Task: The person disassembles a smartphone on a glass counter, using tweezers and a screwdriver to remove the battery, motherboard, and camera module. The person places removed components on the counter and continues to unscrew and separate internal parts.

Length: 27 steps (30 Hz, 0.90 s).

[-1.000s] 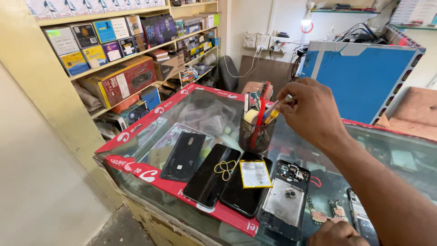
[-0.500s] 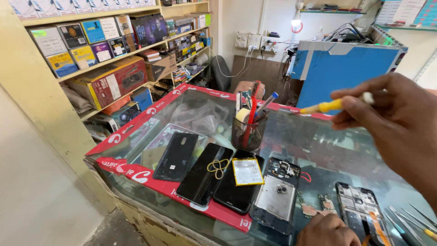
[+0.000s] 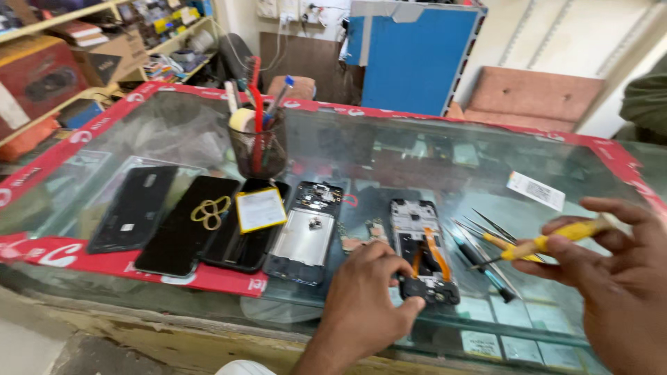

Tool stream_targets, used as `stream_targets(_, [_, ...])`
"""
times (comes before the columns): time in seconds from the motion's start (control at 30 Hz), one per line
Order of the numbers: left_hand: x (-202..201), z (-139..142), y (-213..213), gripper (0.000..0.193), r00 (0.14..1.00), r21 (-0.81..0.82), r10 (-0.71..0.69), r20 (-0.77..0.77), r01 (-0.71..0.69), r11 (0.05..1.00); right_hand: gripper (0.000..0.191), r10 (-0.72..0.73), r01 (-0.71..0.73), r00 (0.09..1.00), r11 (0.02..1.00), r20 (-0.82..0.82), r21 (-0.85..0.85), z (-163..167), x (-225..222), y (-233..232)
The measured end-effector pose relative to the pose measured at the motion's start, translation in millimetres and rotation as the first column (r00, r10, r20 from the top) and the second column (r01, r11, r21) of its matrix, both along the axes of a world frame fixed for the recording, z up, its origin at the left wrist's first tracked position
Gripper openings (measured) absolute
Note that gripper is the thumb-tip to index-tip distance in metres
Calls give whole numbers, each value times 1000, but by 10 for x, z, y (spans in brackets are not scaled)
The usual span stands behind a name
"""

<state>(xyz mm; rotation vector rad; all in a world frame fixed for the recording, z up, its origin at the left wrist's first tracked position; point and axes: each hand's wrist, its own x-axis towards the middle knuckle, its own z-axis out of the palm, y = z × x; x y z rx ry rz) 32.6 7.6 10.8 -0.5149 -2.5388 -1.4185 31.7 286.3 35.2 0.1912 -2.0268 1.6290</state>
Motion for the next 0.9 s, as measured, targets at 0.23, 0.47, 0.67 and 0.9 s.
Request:
stream_targets(0.23, [9, 78, -21, 31, 998, -34, 33, 50, -31, 999, 48, -45, 14, 989, 977, 140, 213, 447, 189, -599])
stream_targets(0.47, [14, 79, -30, 31, 999, -50, 29, 38, -27, 998, 45, -178, 79, 961, 910, 210, 408, 491, 175, -658])
stream_targets(0.67, [28, 107, -31, 31, 998, -59, 32, 52, -29, 998, 45, -131, 45, 974, 913, 187, 405, 466, 159, -665])
stream_targets(0.9, [37, 134, -27, 30, 998, -76, 36, 49, -32, 997, 45, -135, 51, 977, 900, 167, 433, 463, 154, -670])
